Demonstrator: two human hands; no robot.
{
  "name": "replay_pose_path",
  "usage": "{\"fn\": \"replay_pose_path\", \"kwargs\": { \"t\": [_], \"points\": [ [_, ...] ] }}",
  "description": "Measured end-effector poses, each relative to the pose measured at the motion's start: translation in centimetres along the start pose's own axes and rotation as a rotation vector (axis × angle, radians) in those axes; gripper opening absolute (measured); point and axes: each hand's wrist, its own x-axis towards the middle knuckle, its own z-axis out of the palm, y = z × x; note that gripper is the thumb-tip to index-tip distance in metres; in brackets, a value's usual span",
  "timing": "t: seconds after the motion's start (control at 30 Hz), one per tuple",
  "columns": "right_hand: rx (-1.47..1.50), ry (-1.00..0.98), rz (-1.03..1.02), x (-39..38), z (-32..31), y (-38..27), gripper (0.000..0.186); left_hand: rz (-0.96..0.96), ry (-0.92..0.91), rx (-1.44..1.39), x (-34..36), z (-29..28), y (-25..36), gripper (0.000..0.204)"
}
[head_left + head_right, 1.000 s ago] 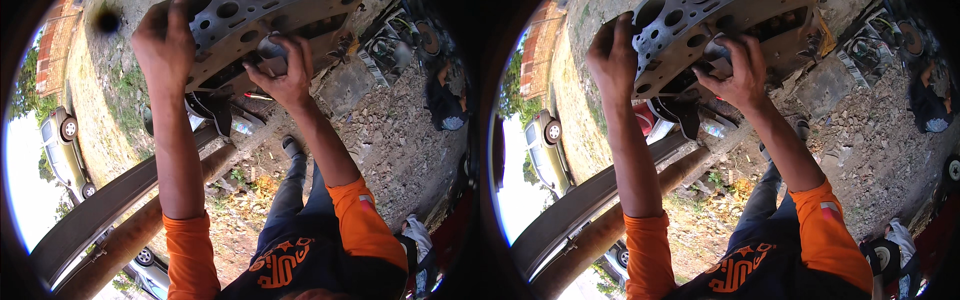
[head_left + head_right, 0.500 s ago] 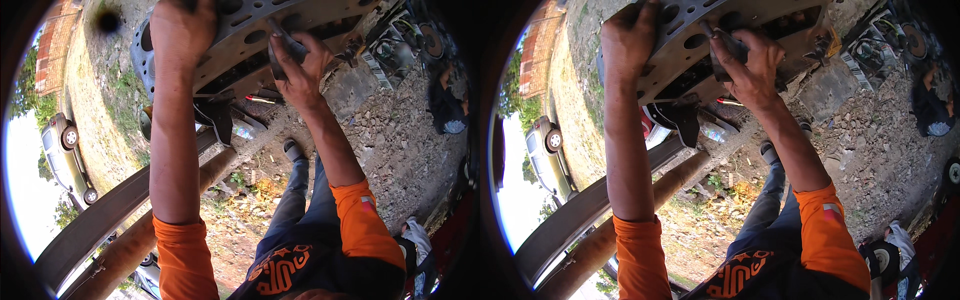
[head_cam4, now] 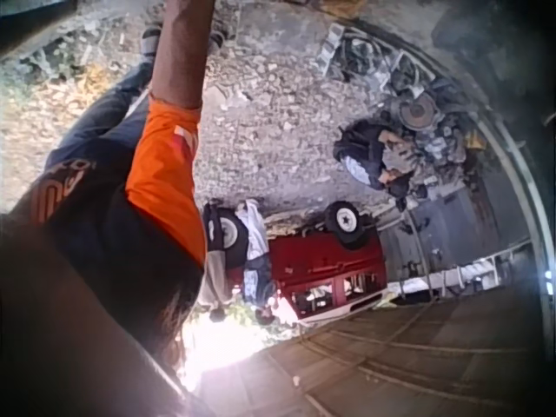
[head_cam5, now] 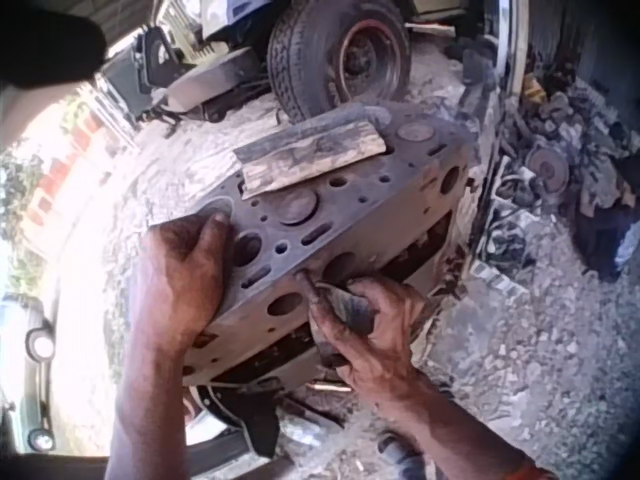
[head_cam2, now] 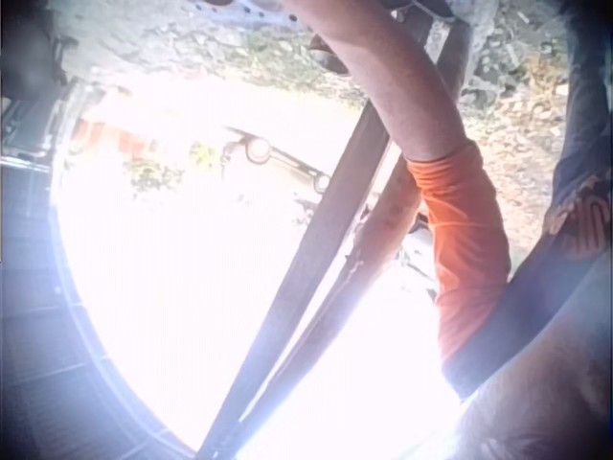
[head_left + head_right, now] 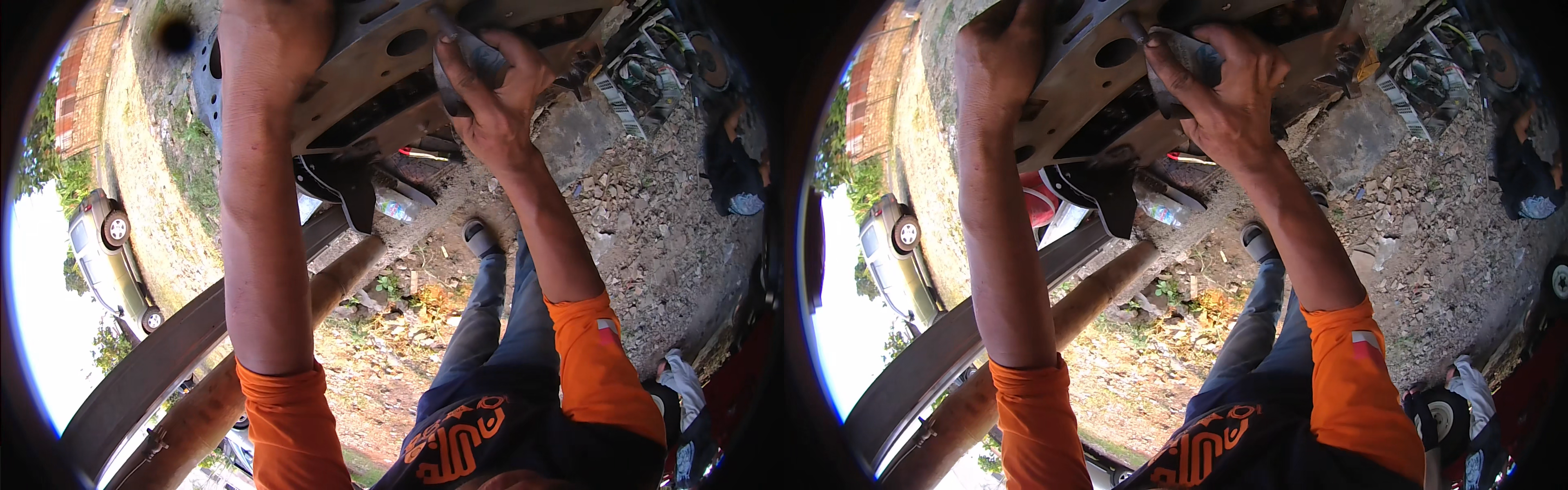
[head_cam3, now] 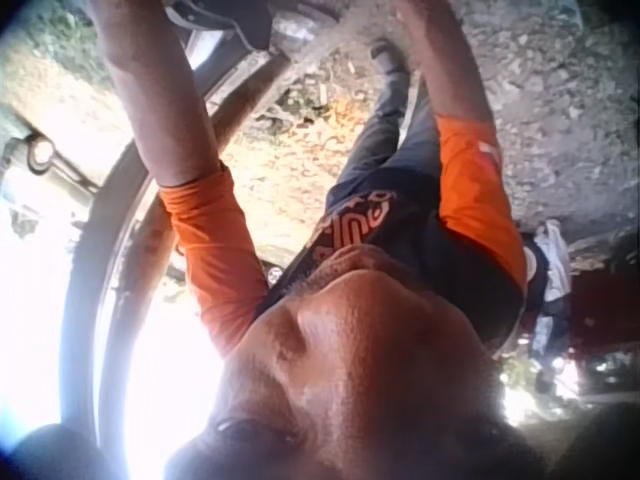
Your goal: The person sands the surface of a metal engine block with a piece of sandpaper by hand.
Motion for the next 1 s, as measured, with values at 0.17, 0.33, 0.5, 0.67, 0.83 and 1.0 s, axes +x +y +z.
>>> {"fn": "replay_pose_path", "kwargs": {
  "t": [0.17,0.33,0.5,0.67,0.83,1.0],
  "points": [
    [0.047,-0.054,-0.039,0.1,-0.5,0.8,0.095,0.056,0.093,0.077,-2.3,-0.3,2.3,0.036],
    [0.042,-0.120,-0.043,1.0,-1.5,0.6,0.097,0.002,-0.051,-0.119,-0.2,-0.2,0.0,0.036],
    [-0.005,-0.119,-0.047,0.3,-1.0,0.8,0.097,0.104,-0.032,-0.078,0.1,-0.1,-0.6,0.035],
    [0.009,-0.143,-0.011,0.5,-1.2,0.1,0.101,0.166,-0.027,-0.037,0.5,-0.1,-1.8,0.034],
    [0.026,-0.143,-0.028,1.8,-1.5,-0.8,0.101,0.067,-0.062,-0.035,0.0,-0.6,-0.7,0.035],
    [0.023,-0.128,0.022,-0.1,-1.1,0.1,0.106,0.124,-0.022,-0.010,0.2,-0.1,-1.3,0.036]
  ]
}}
